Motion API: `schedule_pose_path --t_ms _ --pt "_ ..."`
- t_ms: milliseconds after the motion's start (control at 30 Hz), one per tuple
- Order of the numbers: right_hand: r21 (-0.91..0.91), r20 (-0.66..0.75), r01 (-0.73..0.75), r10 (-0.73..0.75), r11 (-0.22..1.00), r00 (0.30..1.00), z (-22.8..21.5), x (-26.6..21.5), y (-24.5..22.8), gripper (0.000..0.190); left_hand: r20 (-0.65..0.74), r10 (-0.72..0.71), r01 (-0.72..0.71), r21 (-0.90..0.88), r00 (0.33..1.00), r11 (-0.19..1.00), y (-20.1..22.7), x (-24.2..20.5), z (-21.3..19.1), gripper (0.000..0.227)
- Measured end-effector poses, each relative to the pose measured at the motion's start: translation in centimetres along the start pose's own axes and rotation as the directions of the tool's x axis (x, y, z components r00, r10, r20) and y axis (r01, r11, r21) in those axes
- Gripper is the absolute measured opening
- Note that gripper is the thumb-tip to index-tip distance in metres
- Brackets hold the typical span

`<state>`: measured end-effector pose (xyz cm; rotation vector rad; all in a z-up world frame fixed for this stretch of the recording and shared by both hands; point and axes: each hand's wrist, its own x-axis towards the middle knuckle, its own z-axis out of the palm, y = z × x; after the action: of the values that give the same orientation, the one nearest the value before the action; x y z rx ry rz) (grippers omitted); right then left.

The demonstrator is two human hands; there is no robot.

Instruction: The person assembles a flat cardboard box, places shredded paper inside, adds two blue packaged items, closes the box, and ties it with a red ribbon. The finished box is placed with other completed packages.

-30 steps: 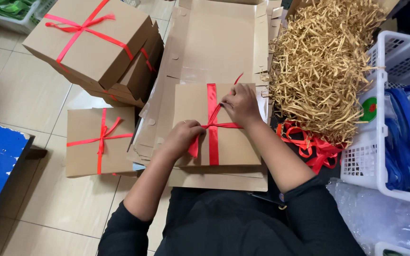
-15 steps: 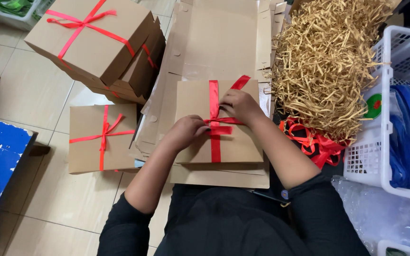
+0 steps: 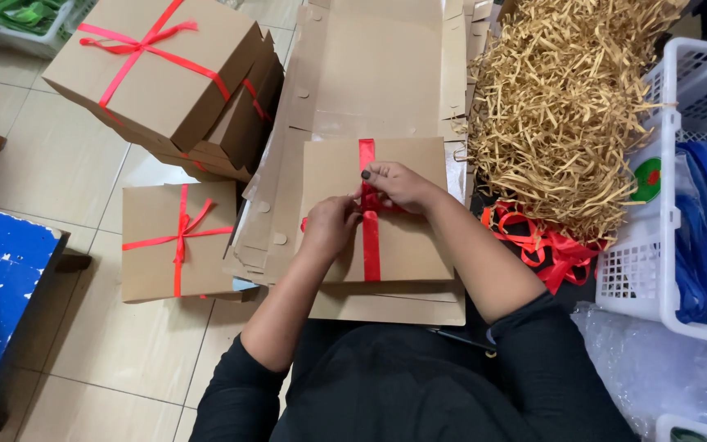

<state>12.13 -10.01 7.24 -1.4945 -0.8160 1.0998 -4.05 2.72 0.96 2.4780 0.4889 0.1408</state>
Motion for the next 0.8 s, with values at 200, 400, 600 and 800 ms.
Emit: schedule_pose_path --t_ms 200,400,600,800 --pt "0.237 -0.098 0.029 -0.006 0.971 0.995 -2.0 2.9 3.7 0.056 -0.098 -0.040 0.037 -0.039 0.994 0.999 1.3 -2.0 -0.1 0.015" --pt "0.138 -0.173 0.020 0.004 0.990 0.985 -2.7 3.5 5.2 0.049 -0.112 -0.068 0.071 0.025 0.991 0.997 1.4 -3.5 1.1 0.014" --pt "0.134 -0.166 -0.028 0.050 0.991 0.985 -2.8 3.6 5.0 0.051 -0.177 0.048 -0.089 -0.232 0.983 0.969 3.4 -1.9 -1.4 0.010" --pt "0.141 -0.182 -0.011 0.037 0.990 0.983 -2.7 3.2 4.6 0.048 0.023 -0.236 0.054 -0.991 0.972 0.125 5.5 -1.3 -1.1 0.019"
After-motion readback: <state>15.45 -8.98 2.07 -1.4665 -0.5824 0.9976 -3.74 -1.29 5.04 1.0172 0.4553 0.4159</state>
